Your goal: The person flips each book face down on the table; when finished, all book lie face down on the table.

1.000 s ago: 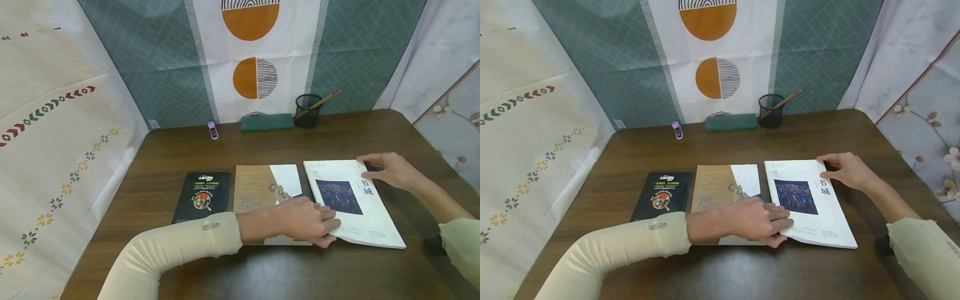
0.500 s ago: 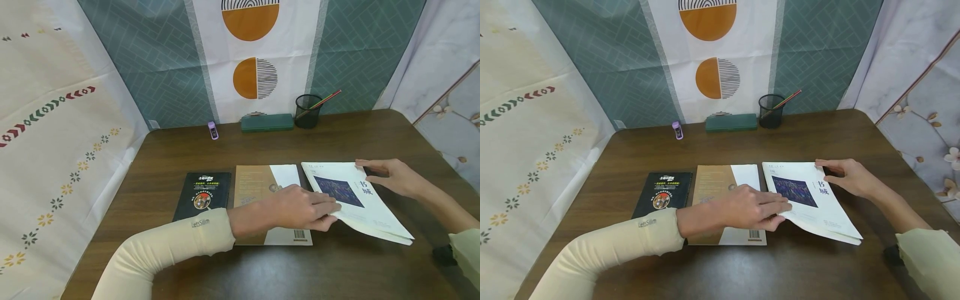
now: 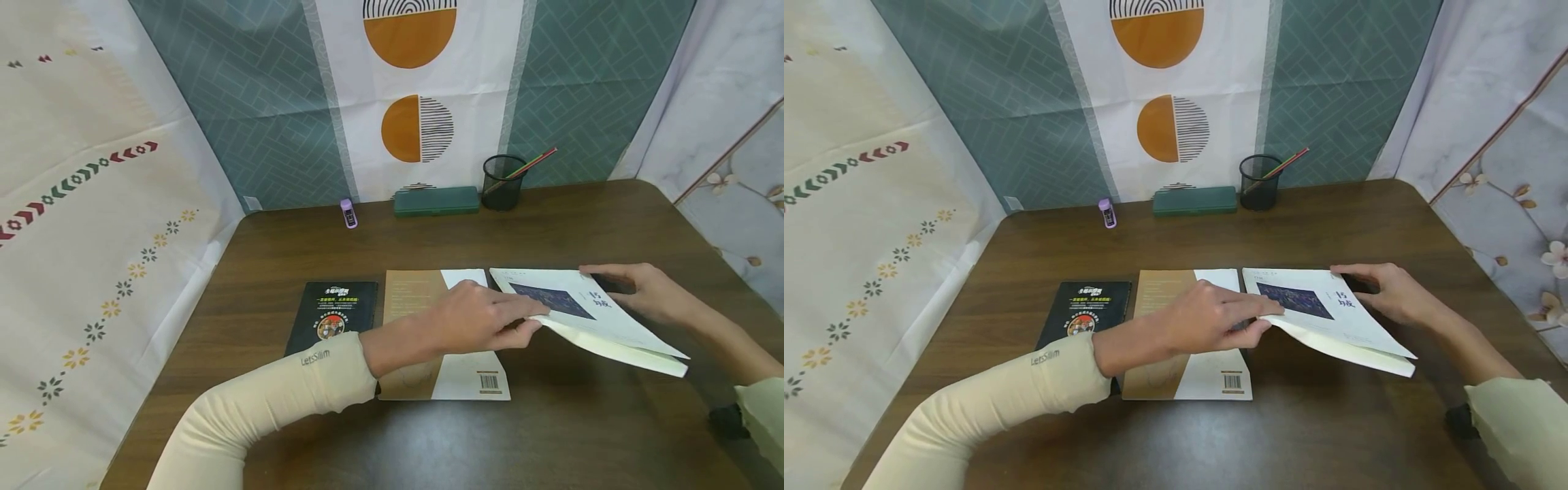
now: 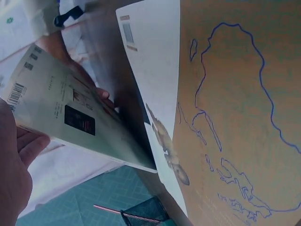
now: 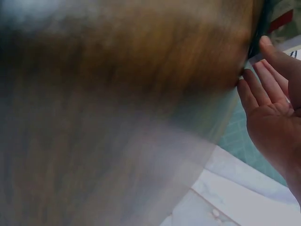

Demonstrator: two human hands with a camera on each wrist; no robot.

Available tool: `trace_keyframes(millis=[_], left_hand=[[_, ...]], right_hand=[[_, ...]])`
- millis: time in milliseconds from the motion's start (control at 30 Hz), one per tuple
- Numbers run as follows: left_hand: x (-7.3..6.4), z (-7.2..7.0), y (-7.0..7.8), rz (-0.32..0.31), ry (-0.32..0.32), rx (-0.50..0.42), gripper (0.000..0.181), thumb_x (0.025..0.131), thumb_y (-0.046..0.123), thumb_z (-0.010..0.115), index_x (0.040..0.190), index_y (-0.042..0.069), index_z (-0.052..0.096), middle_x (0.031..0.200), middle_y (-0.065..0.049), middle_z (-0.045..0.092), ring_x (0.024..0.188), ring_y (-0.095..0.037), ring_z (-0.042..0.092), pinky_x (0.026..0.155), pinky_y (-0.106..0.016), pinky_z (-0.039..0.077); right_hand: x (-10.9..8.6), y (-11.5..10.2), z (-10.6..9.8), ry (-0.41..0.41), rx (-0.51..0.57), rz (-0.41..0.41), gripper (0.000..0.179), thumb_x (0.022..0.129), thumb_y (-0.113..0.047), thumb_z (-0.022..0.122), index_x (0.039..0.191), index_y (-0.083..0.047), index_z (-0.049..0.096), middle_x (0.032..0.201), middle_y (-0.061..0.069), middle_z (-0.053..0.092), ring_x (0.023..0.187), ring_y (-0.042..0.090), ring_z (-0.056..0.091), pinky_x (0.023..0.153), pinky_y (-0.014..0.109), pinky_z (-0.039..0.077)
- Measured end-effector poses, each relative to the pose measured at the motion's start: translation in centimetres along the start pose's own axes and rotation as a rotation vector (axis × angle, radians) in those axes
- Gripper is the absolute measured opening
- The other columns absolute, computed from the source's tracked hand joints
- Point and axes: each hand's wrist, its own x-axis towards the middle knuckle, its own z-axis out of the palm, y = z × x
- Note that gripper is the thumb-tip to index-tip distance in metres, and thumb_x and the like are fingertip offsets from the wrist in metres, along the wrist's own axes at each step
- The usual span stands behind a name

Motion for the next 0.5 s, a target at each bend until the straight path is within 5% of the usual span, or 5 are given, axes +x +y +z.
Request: trace_keyframes(millis=[100,233,400,500], left_hand=[[-0.1,-0.4,-0.5,-0.006,0.014,-0.013,0.026,0.104,0.026,0.067,0.122,0.012,0.079,0.110,0.005,0.081,0.083,0.000,0.074,0.052,-0.015,0.036],[0.0,-1.0,-1.2,-0.021,0.033,-0.037,0.026,0.104,0.024,0.067,0.123,0.009,0.078,0.114,0.001,0.080,0.071,-0.003,0.071,0.051,-0.015,0.034],[0.2,-1.8,-2.1,-0.034,0.060,-0.049,0.023,0.104,0.021,0.069,0.121,0.006,0.076,0.098,0.003,0.080,0.054,-0.005,0.057,0.050,-0.015,0.031],[0.2,-2.2,-2.8,-0.025,0.105,-0.036,0.022,0.103,0.019,0.072,0.119,0.005,0.075,0.087,0.005,0.078,0.052,-0.005,0.056,0.051,-0.014,0.035]], right_hand=[[-0.1,0.3,0.1,0.025,0.019,-0.042,0.047,0.096,0.001,0.074,0.143,-0.001,0.066,0.138,0.029,0.065,0.120,0.023,0.066,0.080,0.018,0.044],[-0.2,1.0,0.3,0.042,0.139,-0.146,0.045,0.096,0.002,0.075,0.140,0.001,0.067,0.133,0.012,0.071,0.106,-0.003,0.061,0.076,0.019,0.048],[-0.5,1.2,0.8,0.062,0.295,-0.223,0.043,0.093,0.009,0.073,0.135,0.002,0.069,0.126,-0.019,0.070,0.106,-0.004,0.065,0.078,0.016,0.050],[-0.7,0.4,0.9,0.123,0.262,-0.203,0.034,0.097,0.007,0.069,0.131,0.002,0.071,0.123,-0.018,0.071,0.106,-0.007,0.063,0.080,0.013,0.049]])
